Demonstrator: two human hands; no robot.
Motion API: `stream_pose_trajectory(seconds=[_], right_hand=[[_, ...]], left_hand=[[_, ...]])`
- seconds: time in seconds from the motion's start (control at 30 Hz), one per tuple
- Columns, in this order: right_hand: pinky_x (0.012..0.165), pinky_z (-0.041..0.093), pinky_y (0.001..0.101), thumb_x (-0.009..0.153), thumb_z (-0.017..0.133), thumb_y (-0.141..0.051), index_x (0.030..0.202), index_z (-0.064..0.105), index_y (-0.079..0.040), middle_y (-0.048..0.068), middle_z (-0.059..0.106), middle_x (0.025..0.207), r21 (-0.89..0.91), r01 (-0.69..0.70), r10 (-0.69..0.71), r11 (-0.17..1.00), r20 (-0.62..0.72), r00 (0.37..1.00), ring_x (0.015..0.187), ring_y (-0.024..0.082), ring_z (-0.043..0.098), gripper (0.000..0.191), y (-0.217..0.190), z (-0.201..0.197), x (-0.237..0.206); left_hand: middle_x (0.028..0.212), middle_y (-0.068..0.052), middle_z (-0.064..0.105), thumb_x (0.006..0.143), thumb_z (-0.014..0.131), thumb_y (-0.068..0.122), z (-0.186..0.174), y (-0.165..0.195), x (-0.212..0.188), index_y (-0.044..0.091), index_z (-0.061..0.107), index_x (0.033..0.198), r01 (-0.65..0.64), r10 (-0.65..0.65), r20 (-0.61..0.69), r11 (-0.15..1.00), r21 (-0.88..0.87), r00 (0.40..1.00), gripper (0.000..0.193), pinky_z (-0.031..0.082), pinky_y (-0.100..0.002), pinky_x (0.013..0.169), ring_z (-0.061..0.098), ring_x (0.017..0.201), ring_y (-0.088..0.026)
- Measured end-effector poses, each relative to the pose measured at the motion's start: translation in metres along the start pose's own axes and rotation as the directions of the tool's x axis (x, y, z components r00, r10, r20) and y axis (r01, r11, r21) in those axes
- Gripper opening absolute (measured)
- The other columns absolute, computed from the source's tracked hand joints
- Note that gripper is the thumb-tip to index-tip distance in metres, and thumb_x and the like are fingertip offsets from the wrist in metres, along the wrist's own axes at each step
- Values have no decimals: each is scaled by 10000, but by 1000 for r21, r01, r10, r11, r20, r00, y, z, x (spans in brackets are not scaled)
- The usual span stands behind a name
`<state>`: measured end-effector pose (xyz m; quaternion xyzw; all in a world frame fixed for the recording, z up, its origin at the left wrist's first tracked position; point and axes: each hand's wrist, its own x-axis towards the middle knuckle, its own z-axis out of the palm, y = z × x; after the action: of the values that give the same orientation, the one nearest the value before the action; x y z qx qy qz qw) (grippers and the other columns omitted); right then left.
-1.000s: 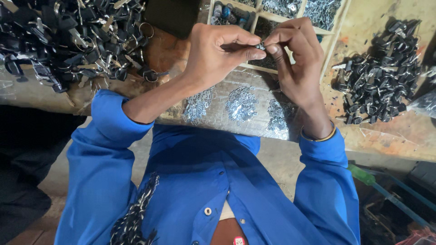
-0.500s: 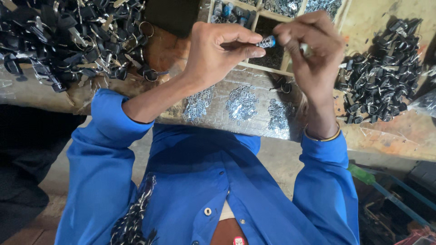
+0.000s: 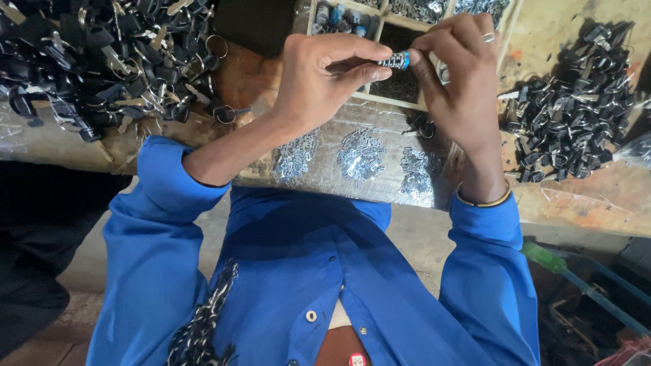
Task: The person assembles keychains at a workbench, picking small metal key rings and links from piles and a compartment tray and threading them onto black plastic key fobs one at a time by hand, placing finished keychains aside and reaching for new parts.
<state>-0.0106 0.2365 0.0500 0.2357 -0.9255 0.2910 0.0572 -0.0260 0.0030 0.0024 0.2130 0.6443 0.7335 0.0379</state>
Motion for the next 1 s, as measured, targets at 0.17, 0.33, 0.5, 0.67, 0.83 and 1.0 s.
stream_pose_trajectory(seconds=[0.17, 0.33, 0.5, 0.67, 0.83, 1.0], right_hand=[[881, 469, 256, 1123, 718, -3, 1149, 673, 26, 97, 613, 1136, 506, -141, 166, 851, -5, 986, 1005, 139, 580, 59, -5, 2, 0], [926, 478, 241, 1160, 682, 17, 1176, 664, 55, 85, 591, 1174, 629, -157, 185, 761, 21, 983, 1037, 123, 574, 45, -4, 11, -5], [897, 489, 252, 1169, 700, 22, 1189, 668, 52, 85, 602, 1175, 599, -169, 207, 783, 4, 978, 1014, 127, 585, 49, -6, 14, -8], [829, 525, 272, 1111, 781, 43, 1157, 709, 12, 83, 664, 1102, 234, -83, 105, 969, -86, 991, 954, 159, 655, 90, -14, 12, -7], [824, 514, 260, 1052, 837, 54, 1188, 772, 8, 90, 686, 1123, 329, -8, 32, 944, -68, 997, 982, 175, 661, 158, -9, 4, -5], [879, 522, 239, 1065, 797, 62, 1188, 738, 29, 98, 657, 1211, 582, -112, 209, 805, -103, 972, 1047, 131, 650, 141, -7, 6, -7]], left_hand=[[1128, -147, 775, 967, 795, -45, -1, 3, -1, -26, 752, 1148, 8, -8, 13, 999, 48, 1000, 187, 690, -275, 905, 793, 1043, -199], [1112, -134, 782, 969, 804, -48, -1, 5, -1, -32, 739, 1149, 19, -19, 2, 999, 34, 1000, 192, 683, -278, 907, 792, 1036, -188], [1086, -115, 788, 987, 793, -50, 0, 6, -1, -33, 717, 1132, 35, -35, 15, 999, -3, 999, 164, 683, -280, 931, 792, 1049, -174], [1048, -116, 793, 950, 831, -36, 0, 5, 0, -23, 747, 1079, -11, 11, -2, 995, 98, 1000, 155, 678, -277, 893, 792, 999, -163], [1053, -118, 793, 952, 830, -36, 1, 5, -3, -24, 750, 1057, 3, -2, -16, 997, 80, 1000, 133, 682, -272, 899, 792, 1019, -166], [1055, -125, 793, 949, 837, -35, 0, 6, -2, -31, 757, 1040, -13, 14, -5, 997, 76, 1000, 121, 677, -270, 887, 792, 1007, -163]])
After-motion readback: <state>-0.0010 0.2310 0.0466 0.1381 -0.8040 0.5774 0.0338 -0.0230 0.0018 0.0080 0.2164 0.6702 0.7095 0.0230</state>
